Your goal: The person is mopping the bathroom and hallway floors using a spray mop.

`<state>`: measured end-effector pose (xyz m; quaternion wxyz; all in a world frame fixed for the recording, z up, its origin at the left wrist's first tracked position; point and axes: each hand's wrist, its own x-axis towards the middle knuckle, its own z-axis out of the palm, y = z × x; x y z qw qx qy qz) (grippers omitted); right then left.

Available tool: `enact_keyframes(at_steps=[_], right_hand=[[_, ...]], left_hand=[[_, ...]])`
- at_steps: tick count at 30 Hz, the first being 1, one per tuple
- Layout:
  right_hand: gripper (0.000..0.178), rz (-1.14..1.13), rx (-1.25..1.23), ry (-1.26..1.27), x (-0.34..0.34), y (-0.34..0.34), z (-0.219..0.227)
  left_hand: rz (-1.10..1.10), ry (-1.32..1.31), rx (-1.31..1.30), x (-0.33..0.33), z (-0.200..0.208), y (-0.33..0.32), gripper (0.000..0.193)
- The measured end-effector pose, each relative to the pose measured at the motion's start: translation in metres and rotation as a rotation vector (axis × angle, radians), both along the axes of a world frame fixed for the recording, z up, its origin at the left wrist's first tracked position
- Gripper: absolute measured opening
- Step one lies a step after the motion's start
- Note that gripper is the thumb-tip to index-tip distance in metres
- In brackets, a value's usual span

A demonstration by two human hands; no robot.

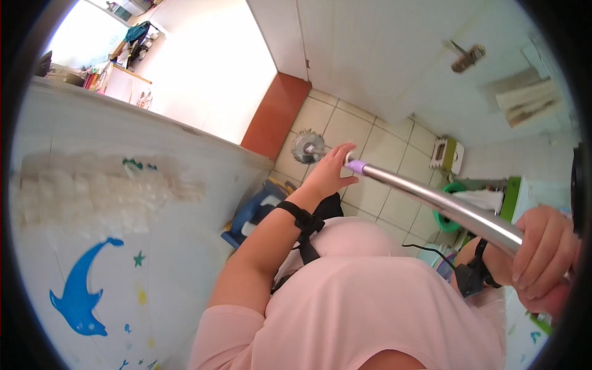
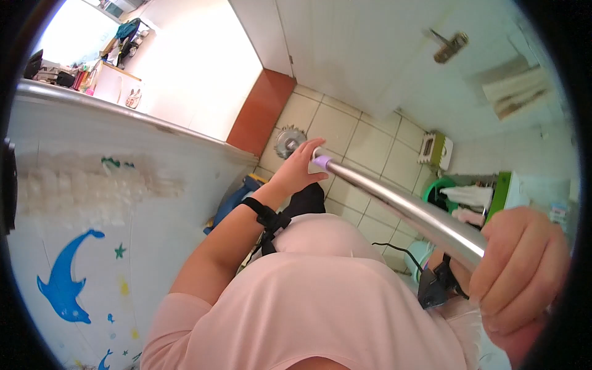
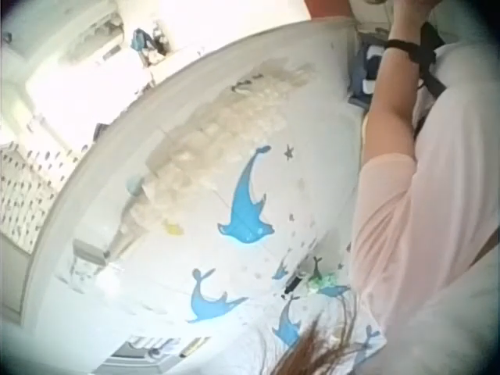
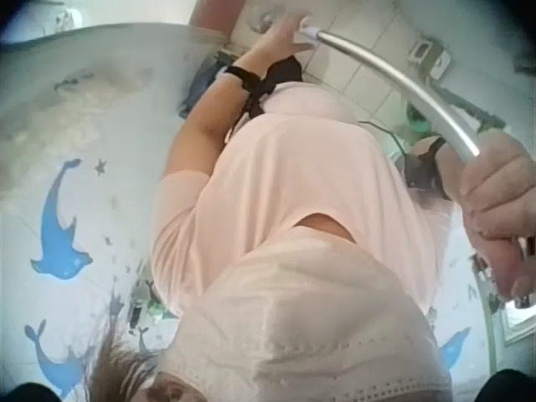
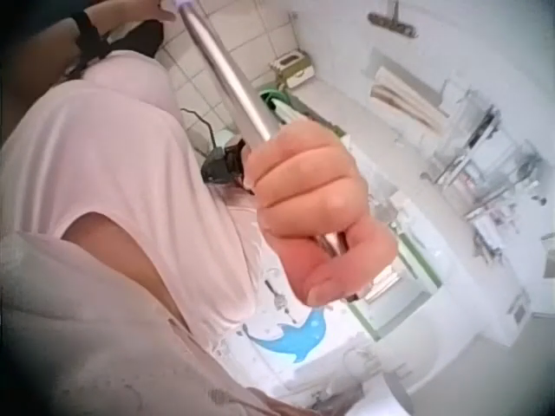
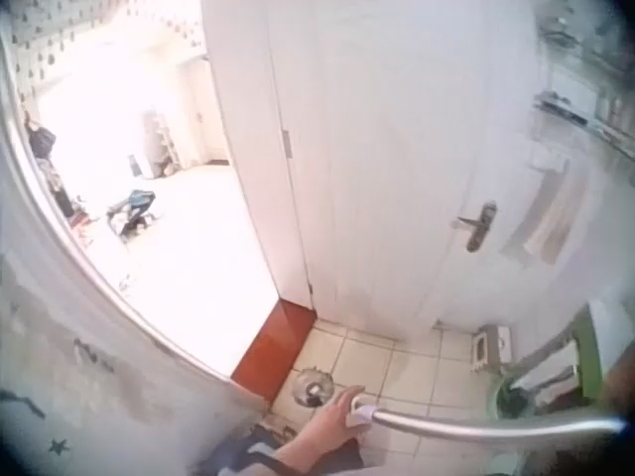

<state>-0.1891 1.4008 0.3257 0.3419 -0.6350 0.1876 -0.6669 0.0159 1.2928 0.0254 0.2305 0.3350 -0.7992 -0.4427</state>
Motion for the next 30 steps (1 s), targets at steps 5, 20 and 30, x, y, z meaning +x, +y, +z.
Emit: enact_keyframes(at_steps=[5, 20, 30], right_hand=[[0.013, 0.273, -0.004, 0.039, 0.002, -0.099, 0.016], [0.023, 0.171, 0.010, -0.060, 0.093, -0.425, -0.053], [0.057, 0.732, 0.807, 0.626, 0.193, -0.608, -0.304]], left_hand=[[-0.114, -0.209, 0.099, 0.012, 0.008, -0.102, 0.023], [0.437, -0.033, -0.214, 0.053, 0.072, -0.355, 0.045], [1.267, 0.340, 0.013, 0.152, 0.007, -0.392, 0.007]])
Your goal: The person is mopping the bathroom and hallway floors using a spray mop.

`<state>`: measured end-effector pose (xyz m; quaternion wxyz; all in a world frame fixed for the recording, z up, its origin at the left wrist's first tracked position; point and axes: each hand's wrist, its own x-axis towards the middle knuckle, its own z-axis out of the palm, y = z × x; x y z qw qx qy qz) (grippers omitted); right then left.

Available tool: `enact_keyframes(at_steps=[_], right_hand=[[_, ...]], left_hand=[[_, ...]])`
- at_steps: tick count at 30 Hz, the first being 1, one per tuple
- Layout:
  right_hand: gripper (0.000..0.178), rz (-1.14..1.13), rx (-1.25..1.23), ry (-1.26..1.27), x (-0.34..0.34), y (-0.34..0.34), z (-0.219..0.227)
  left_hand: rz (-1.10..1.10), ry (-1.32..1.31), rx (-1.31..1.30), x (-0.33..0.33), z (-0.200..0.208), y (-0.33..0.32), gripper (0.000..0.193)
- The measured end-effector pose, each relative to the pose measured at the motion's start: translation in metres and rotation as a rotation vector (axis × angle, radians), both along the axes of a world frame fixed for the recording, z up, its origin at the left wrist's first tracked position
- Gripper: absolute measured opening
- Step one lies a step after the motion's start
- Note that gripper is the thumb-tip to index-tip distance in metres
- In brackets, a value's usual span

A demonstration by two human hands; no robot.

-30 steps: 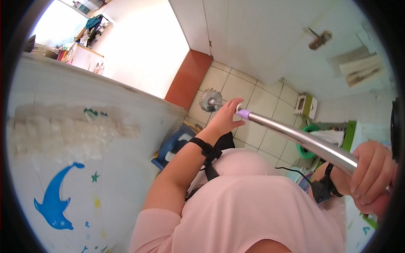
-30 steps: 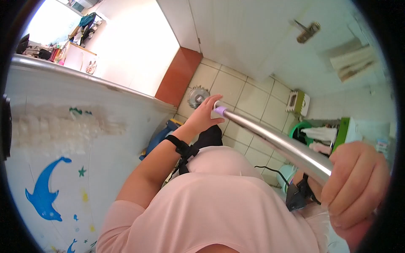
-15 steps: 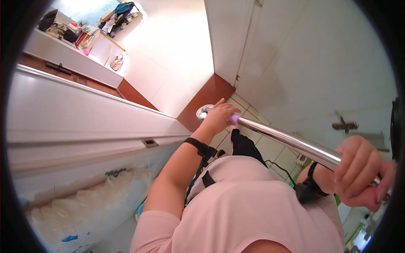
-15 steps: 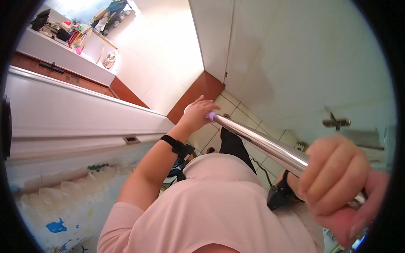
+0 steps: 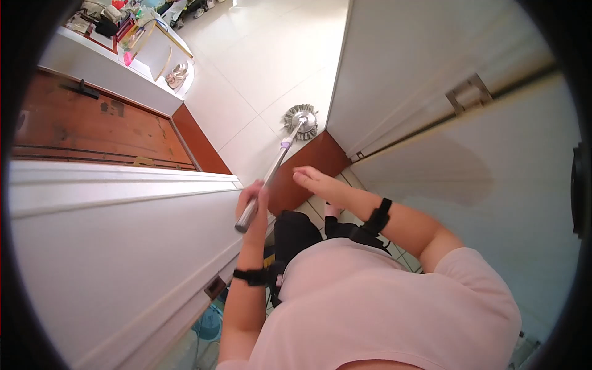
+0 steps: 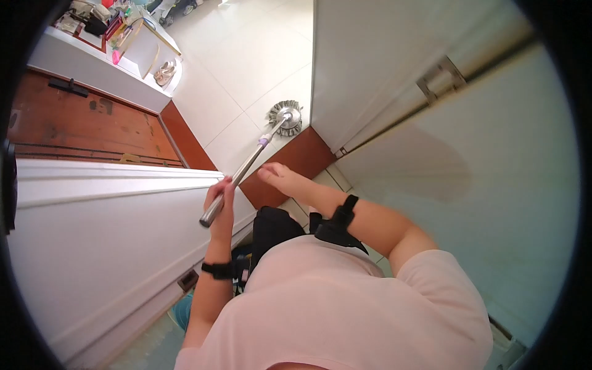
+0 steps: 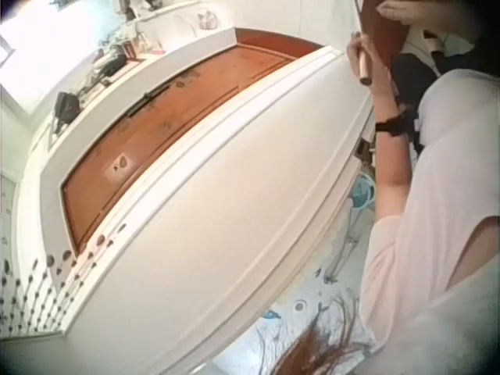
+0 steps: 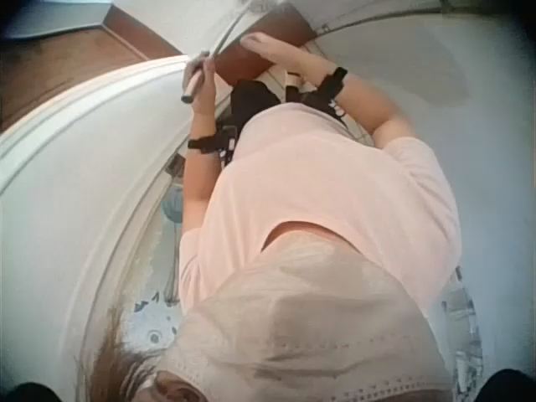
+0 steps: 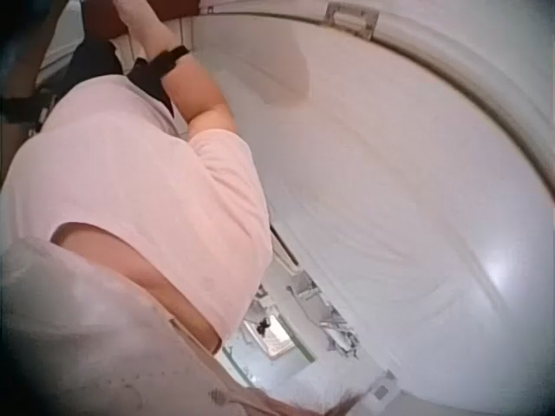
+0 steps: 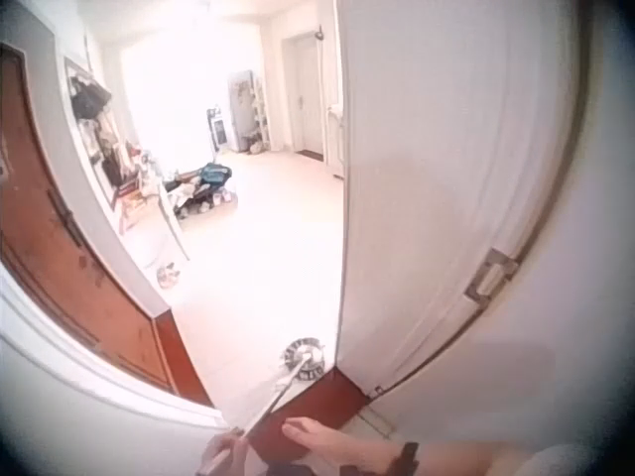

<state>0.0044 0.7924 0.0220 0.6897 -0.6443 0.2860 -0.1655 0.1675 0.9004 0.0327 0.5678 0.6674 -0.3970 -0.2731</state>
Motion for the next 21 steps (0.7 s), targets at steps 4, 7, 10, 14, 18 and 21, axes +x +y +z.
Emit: enact_keyframes(at_steps=[4, 7, 10, 14, 18, 21], right_hand=[[0.063, -0.206, 1.260, 0.065, 0.062, -0.047, -0.071], [0.042, -0.461, 1.256, -0.115, 0.144, -0.086, -0.097], [0.018, -0.684, 1.323, 0.052, 0.207, -0.133, -0.120], [0.017, -0.809, 1.374, 0.020, 0.265, -0.188, -0.122], [0.022, -0.921, 1.287, 0.092, 0.264, -0.285, -0.167], [0.019, -1.013, 1.322, 0.090, 0.252, -0.379, -0.212]], left_hand=[[-0.003, 0.046, -0.034, 0.021, 0.032, -0.023, 0.010], [-0.056, 0.040, -0.200, 0.047, 0.059, -0.052, 0.018], [0.132, 0.154, -0.367, 0.087, 0.082, -0.091, 0.029], [0.194, 0.220, -0.306, 0.163, 0.075, -0.165, 0.032], [0.171, 0.159, -0.158, 0.167, 0.024, -0.269, 0.026], [-0.143, 0.176, -0.015, 0.166, -0.025, -0.389, 0.024]])
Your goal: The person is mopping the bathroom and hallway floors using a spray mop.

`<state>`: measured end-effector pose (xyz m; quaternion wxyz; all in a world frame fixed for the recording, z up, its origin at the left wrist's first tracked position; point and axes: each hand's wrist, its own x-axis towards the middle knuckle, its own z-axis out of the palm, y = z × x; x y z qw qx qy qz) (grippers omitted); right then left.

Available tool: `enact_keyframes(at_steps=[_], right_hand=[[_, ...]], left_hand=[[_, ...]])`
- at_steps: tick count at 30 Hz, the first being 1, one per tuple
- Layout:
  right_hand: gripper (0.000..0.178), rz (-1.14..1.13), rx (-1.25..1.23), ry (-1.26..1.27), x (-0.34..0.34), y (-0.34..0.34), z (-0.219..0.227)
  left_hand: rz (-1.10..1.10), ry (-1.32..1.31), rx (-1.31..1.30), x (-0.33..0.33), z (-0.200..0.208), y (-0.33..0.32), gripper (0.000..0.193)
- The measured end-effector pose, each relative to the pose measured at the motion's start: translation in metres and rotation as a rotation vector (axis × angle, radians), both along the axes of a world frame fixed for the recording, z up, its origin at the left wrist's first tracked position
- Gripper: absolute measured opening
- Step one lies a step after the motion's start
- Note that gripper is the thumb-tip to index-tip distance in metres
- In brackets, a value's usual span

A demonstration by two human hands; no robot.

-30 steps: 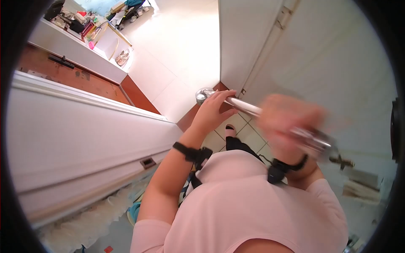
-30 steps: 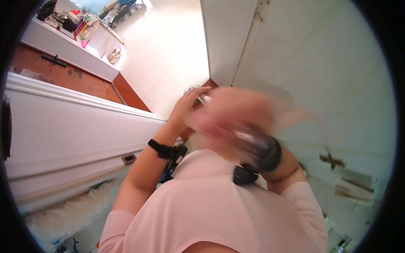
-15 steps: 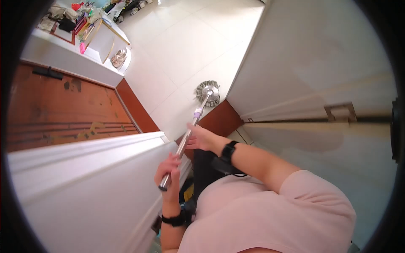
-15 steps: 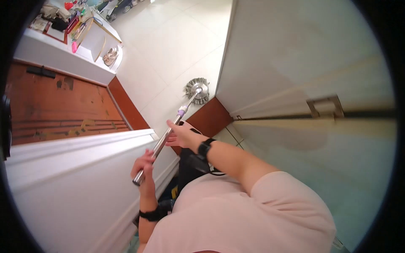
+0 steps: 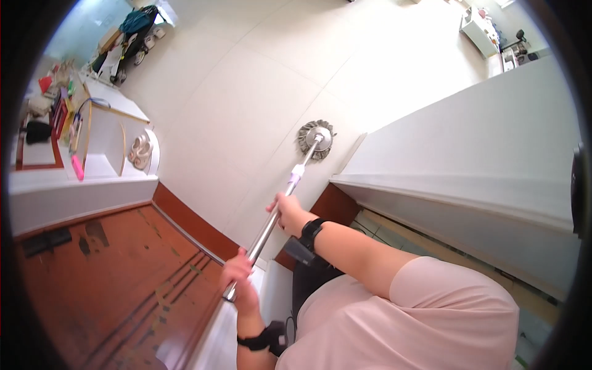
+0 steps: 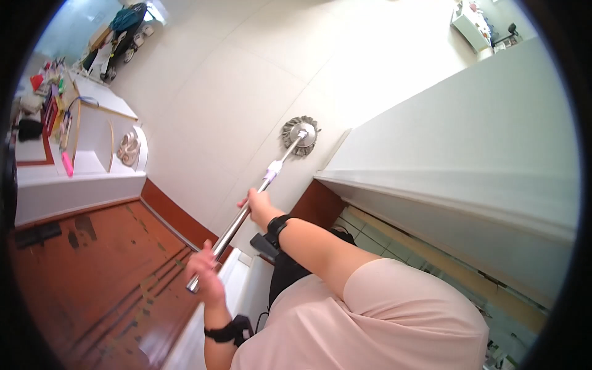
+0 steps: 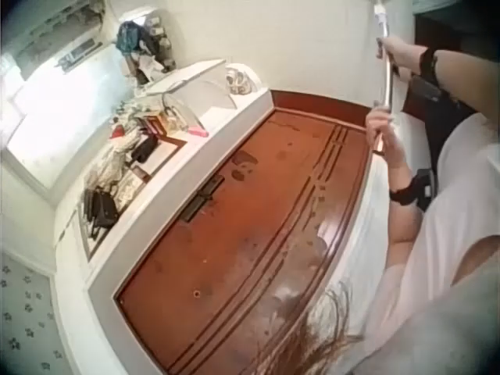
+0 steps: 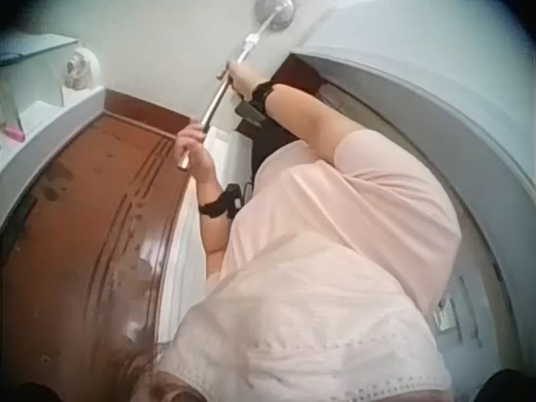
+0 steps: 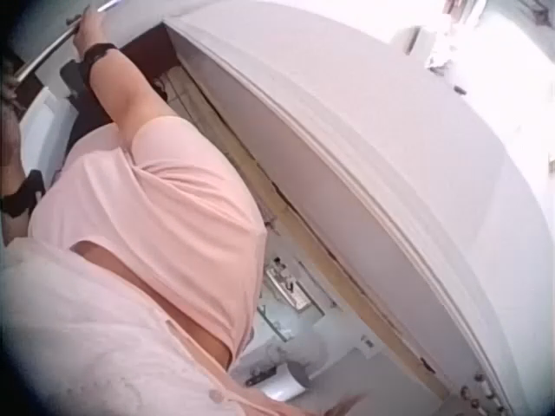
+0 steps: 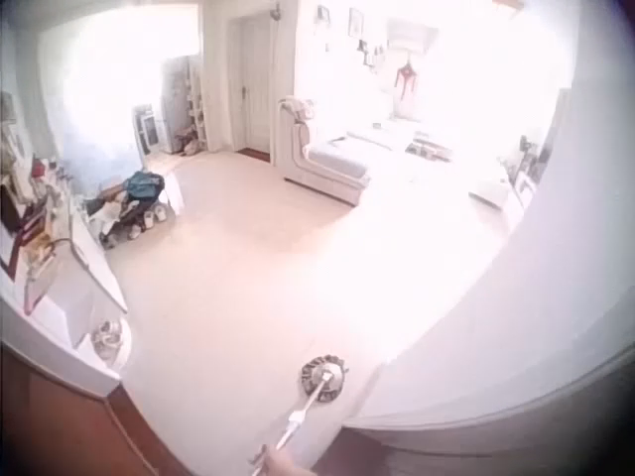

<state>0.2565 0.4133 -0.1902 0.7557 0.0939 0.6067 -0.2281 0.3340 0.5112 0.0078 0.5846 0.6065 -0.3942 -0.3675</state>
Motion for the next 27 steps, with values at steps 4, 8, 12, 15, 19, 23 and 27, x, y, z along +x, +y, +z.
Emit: enact_keyframes(at_steps=[4, 8, 12, 15, 19, 23, 27], right_hand=[[0.015, -0.145, -0.047, -0.005, -0.092, -0.185, -0.171], [0.012, -0.345, 0.006, -0.065, -0.132, -0.309, -0.318], [0.013, -0.434, 0.006, -0.063, -0.160, -0.429, -0.464], [0.014, -0.515, -0.042, -0.113, -0.172, -0.532, -0.563], [0.017, -0.492, -0.241, -0.131, -0.188, -0.689, -0.643], [0.017, -0.475, -0.154, -0.056, -0.180, -0.766, -0.679], [0.016, -0.252, -0.249, 0.004, -0.136, -0.864, -0.655]], left_hand=[[-0.249, -0.065, 0.135, -0.098, -0.150, -0.206, 0.025], [-0.504, -0.149, 0.245, -0.128, -0.278, -0.341, 0.018], [-0.682, -0.193, 0.415, -0.149, -0.390, -0.472, 0.011], [-0.773, -0.203, 0.457, -0.148, -0.476, -0.585, 0.014], [-0.727, -0.025, 0.340, -0.138, -0.573, -0.746, 0.011], [-0.696, -0.020, 0.342, -0.098, -0.596, -0.833, 0.014], [-0.595, 0.036, 0.259, -0.047, -0.570, -0.881, 0.016]])
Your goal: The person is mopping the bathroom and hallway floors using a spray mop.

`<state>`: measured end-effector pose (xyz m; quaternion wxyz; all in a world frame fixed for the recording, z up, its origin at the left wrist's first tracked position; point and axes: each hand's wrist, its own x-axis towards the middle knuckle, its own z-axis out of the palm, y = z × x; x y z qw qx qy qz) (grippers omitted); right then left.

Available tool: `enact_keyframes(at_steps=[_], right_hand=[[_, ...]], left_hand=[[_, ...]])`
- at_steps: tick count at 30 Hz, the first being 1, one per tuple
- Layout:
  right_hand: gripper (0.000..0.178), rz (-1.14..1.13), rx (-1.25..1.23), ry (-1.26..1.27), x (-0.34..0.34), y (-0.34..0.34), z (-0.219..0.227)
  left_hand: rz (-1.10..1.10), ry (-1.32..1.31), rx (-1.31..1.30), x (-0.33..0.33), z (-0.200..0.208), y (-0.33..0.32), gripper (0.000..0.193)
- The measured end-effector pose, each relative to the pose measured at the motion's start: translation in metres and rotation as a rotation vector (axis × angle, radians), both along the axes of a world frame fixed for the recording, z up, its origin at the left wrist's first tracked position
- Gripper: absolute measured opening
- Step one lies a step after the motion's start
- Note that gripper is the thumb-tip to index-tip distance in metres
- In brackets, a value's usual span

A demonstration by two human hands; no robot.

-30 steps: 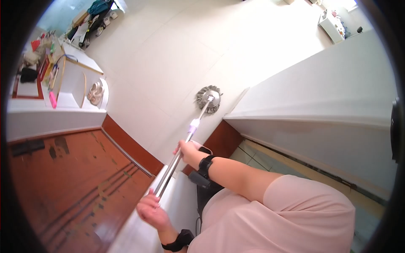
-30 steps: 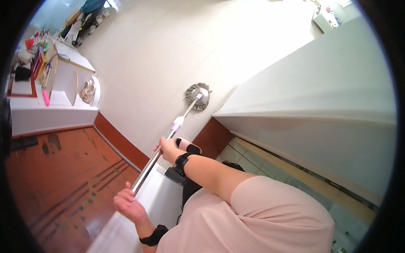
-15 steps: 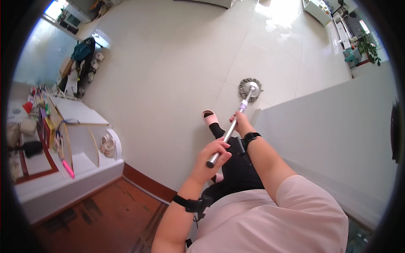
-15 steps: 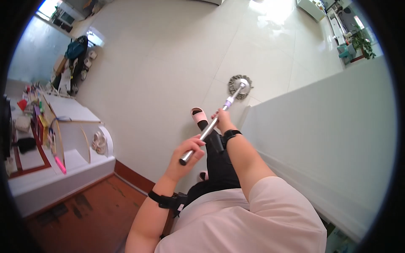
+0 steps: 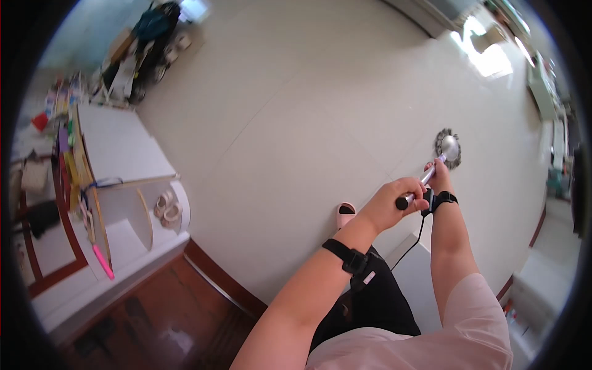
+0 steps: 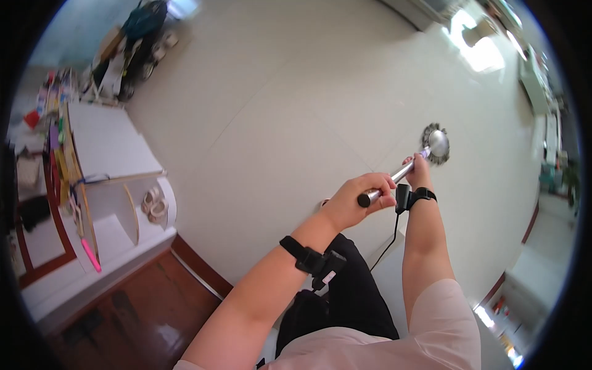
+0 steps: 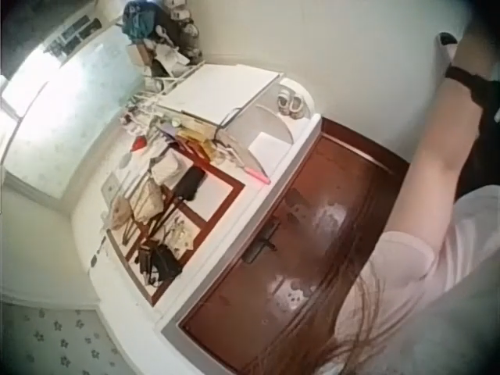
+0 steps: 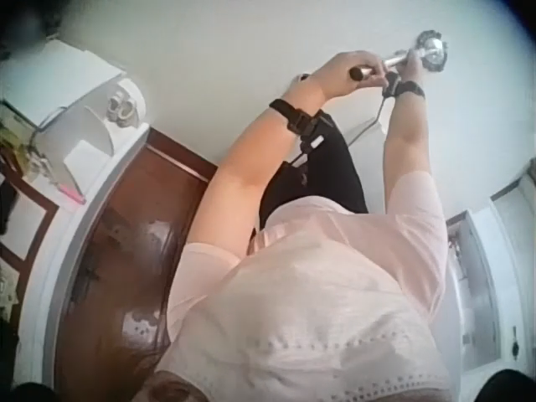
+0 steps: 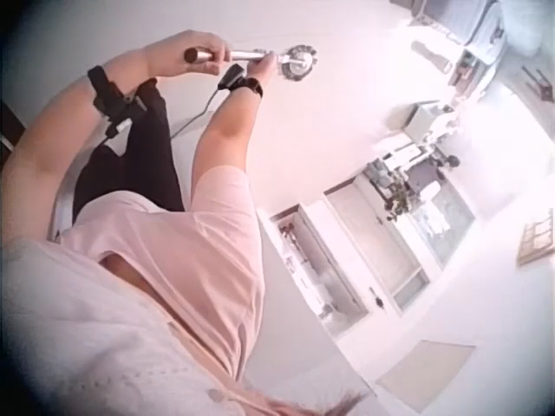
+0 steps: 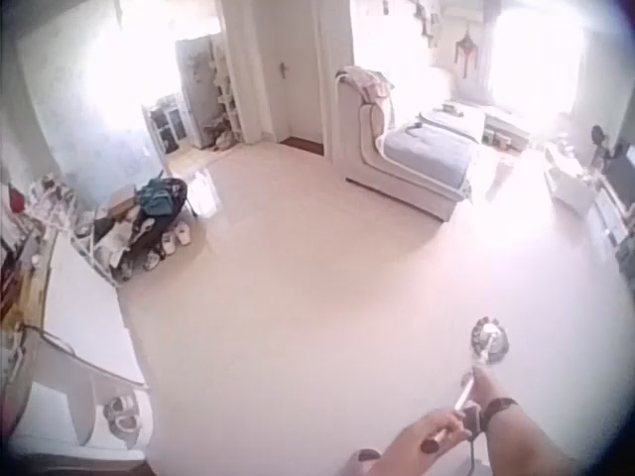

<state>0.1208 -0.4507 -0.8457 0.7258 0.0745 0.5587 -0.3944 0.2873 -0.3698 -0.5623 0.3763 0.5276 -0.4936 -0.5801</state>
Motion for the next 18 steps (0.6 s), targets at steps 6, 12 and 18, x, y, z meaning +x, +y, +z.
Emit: enact_keyframes(at_steps=[6, 12, 18], right_hand=[[0.026, 0.548, -0.032, 0.045, 0.158, -0.057, 0.129], [0.032, 1.076, -0.228, -0.033, 0.310, -0.030, 0.282], [0.038, 1.578, -0.388, -0.036, 0.473, 0.086, 0.402]], left_hand=[[0.359, -0.126, -0.027, 0.082, 0.095, 0.050, 0.023], [0.428, -0.357, -0.405, 0.130, 0.196, 0.111, 0.032], [0.653, -0.621, -0.502, 0.199, 0.285, 0.192, 0.033]])
